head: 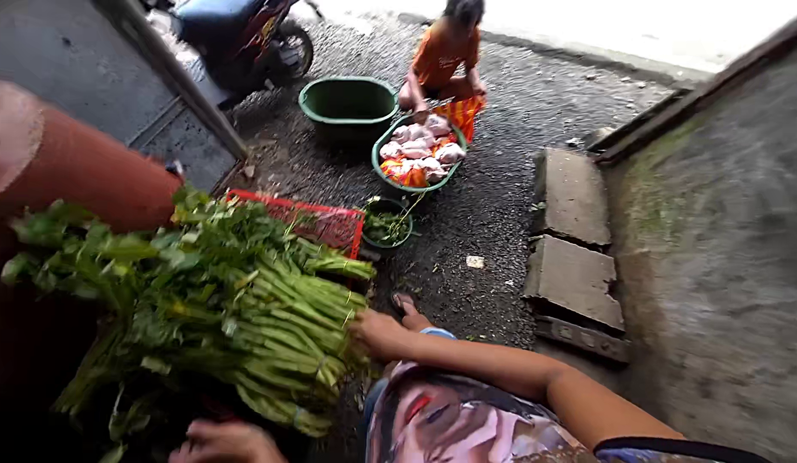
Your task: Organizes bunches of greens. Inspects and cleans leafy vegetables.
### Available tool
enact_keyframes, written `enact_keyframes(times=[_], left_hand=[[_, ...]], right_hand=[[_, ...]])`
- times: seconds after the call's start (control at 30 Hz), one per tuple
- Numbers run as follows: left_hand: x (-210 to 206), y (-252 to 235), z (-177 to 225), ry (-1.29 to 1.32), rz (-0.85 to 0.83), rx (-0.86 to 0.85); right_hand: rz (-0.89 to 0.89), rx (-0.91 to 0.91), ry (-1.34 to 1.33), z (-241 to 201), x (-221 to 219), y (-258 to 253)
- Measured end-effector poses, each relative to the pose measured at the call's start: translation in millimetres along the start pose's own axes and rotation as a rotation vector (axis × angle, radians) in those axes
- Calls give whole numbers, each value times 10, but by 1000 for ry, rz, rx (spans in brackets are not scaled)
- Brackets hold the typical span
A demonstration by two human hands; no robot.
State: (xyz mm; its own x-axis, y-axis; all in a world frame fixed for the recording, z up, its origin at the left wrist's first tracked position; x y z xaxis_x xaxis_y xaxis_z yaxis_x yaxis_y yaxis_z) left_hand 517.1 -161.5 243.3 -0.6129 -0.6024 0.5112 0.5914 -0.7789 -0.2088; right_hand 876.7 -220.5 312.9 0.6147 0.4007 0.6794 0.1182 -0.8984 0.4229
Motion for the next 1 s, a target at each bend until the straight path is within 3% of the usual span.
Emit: enact_keyframes(times=[0.1, 0.17, 0.23, 0.3, 0.33, 0.47, 0.57, 0.63, 0.73, 0.87, 1.0], left_hand=[[39, 567, 938, 150, -170, 97], [-121, 834, 1173, 45, -352, 141], [-317, 1076, 1222, -89, -432, 77], [-500, 1260, 1181, -225, -476, 16], [-578, 1312, 1146, -276, -505, 15], [-665, 1352, 935, -469, -523, 4], [-358, 1255, 892, -525, -474, -9], [-127, 1172, 786, -543, -447, 92], [3, 1089, 435, -418, -466, 398], [4, 1019, 270, -308, -441, 408], [239, 870, -78, 75, -545, 524]], right_hand=[[-31, -150, 49, -87, 67, -32], [-68, -222, 183, -178, 62, -80], [39, -134, 248, -304, 93, -97], [247, 75, 233, -410, 80, -155], [259, 126, 202, -435, 50, -225], [50, -3, 92, -172, -221, -542], [3, -22, 96, 44, -369, -473], [-9, -25, 151, 73, -374, -363], [-39, -124, 324, -92, -382, -311], [32, -162, 307, -346, -367, -619], [15, -278, 129, 3, -113, -945]])
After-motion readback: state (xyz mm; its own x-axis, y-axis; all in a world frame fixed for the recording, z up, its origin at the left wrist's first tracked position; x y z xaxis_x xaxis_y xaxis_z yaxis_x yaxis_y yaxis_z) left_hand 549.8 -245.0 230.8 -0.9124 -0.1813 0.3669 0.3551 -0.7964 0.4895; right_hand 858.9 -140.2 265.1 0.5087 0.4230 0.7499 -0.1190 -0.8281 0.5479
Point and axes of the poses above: each hand's wrist, its own y-axis away from the middle knuckle, its own x-axis out of the back of the hand, z = x × y, the point moved 5 cm from there along -y, towards the middle knuckle, and after that the axes turned 6 degrees about y, right-handed, at the moved point
